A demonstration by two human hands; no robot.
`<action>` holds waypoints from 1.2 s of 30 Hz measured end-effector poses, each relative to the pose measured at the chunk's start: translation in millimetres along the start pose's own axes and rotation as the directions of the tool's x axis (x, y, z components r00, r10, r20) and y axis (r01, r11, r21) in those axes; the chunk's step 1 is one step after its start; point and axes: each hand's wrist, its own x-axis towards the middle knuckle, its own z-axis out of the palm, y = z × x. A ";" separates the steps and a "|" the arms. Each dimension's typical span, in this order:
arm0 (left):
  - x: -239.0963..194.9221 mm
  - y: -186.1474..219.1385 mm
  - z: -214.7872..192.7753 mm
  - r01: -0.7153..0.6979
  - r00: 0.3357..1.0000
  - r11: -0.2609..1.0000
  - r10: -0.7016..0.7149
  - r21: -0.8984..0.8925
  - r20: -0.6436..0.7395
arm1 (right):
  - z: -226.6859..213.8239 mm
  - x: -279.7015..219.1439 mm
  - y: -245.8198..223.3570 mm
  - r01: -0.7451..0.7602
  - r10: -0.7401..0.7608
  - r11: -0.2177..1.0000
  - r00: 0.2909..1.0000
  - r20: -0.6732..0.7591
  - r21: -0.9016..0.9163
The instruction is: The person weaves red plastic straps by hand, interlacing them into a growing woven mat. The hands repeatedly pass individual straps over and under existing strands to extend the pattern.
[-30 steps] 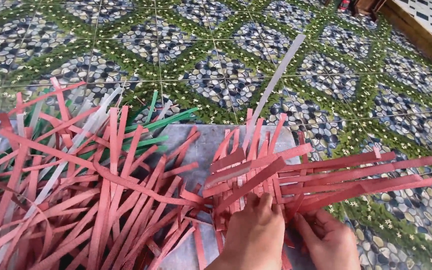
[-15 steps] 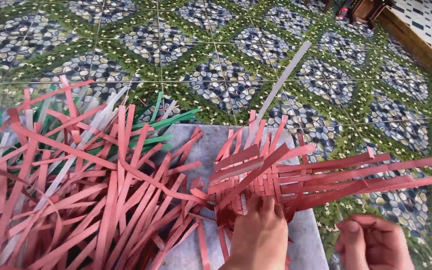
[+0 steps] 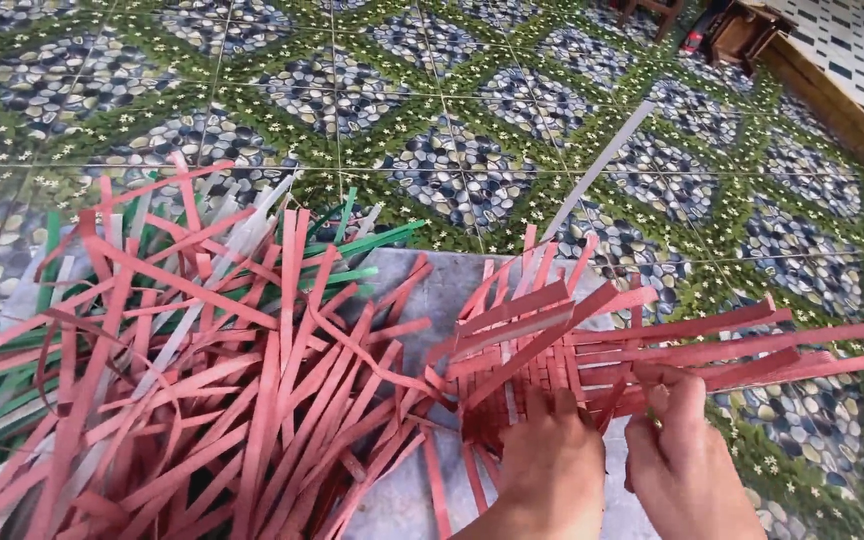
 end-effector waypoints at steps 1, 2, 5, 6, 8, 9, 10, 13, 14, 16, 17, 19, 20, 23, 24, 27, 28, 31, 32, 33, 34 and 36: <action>0.7 -0.4 0.5 -0.001 1.000 1.000 0.001 -0.005 0.003 | 3.1 6.4 11.4 0.089 -0.090 0.995 0.996 -0.019 -0.046; -1.1 -0.7 -2.0 -0.001 1.000 1.000 0.001 -0.005 0.005 | 4.7 9.4 12.0 0.088 -0.089 0.995 0.996 -0.019 -0.045; -4.1 -0.4 -6.0 0.000 0.999 1.000 0.001 -0.024 0.046 | 5.8 14.4 10.4 0.057 -0.059 0.994 0.998 -0.018 -0.091; -4.1 -0.4 -5.6 0.003 0.999 1.000 -0.002 -0.022 0.039 | 4.1 14.0 6.5 0.004 -0.006 0.997 1.000 -0.020 -0.074; -5.6 -0.8 -6.0 0.006 0.999 1.000 -0.005 -0.019 0.037 | 0.6 12.4 -2.6 -0.053 0.052 0.997 0.998 -0.019 -0.054; -6.7 -1.2 -7.4 0.001 0.999 1.000 -0.001 -0.021 0.037 | -1.6 11.8 -8.0 -0.100 0.100 0.995 0.995 -0.007 0.013; -7.7 -1.6 -8.7 -0.003 0.999 1.000 0.004 -0.023 0.037 | -3.8 11.2 -13.4 -0.147 0.147 0.986 0.989 0.009 0.080; -7.4 -3.7 -7.4 -0.017 0.999 0.999 0.018 -0.030 0.031 | -0.1 9.4 -14.2 -0.160 0.159 0.983 0.987 0.020 0.092; -7.6 -3.7 -7.2 -0.018 0.999 0.999 0.019 -0.030 0.033 | 1.8 10.1 -10.1 -0.163 0.161 0.982 0.987 0.020 0.092; -8.2 -4.2 -7.2 -0.029 0.999 0.999 0.030 -0.028 0.031 | 5.9 11.8 -2.5 -0.065 0.062 0.994 0.997 0.035 0.086; -8.1 -4.1 -6.4 -0.026 0.999 0.999 0.027 -0.028 0.033 | 6.4 11.7 -2.2 -0.066 0.063 0.994 0.997 0.038 0.087; -8.2 -3.9 -4.8 -0.024 1.000 0.999 0.024 -0.027 0.005 | 7.3 11.5 -1.7 -0.099 0.093 0.991 0.993 0.067 0.089; -9.7 -3.6 -6.9 -0.022 1.000 0.999 0.022 -0.026 0.006 | 7.8 11.4 -4.2 -0.099 0.093 0.991 0.993 0.069 0.090; -10.6 -3.1 -7.6 -0.014 0.999 0.999 0.015 -0.035 0.033 | 7.8 12.4 -11.7 -0.149 0.134 0.977 0.986 0.100 0.154; -8.8 -3.7 -3.6 -0.024 0.999 1.000 0.024 -0.018 -0.021 | 7.4 13.2 -14.0 -0.181 0.165 0.972 0.980 0.113 0.148; -7.2 -4.7 1.0 -0.031 0.994 1.000 0.031 0.003 -0.109 | 5.0 13.4 -22.4 -0.229 0.209 0.962 0.968 0.136 0.148; -7.4 -4.8 1.3 -0.029 0.989 1.000 0.029 0.006 -0.144 | 3.8 13.0 -25.3 -0.244 0.222 0.958 0.964 0.145 0.153; -2.2 -3.8 0.0 0.012 0.987 1.000 -0.012 -0.004 -0.162 | 2.3 13.3 -25.8 -0.250 0.224 0.955 0.961 0.162 0.160; -4.0 -3.8 -2.9 0.012 0.987 1.000 -0.012 -0.002 -0.162 | 1.9 12.6 -25.8 -0.250 0.224 0.955 0.961 0.162 0.162; -5.7 -3.6 -5.7 0.004 0.985 1.000 -0.006 -0.010 -0.170 | 1.4 11.8 -25.8 -0.255 0.221 0.946 0.959 0.178 0.202; -7.4 -3.2 -8.6 -0.004 0.984 1.000 0.001 -0.018 -0.178 | 0.6 11.0 -25.5 -0.260 0.217 0.935 0.957 0.193 0.241; -3.4 -3.8 -0.8 -0.001 0.979 1.000 0.003 0.008 -0.202 | 3.1 7.5 -8.4 -0.164 0.108 0.941 0.975 0.196 0.295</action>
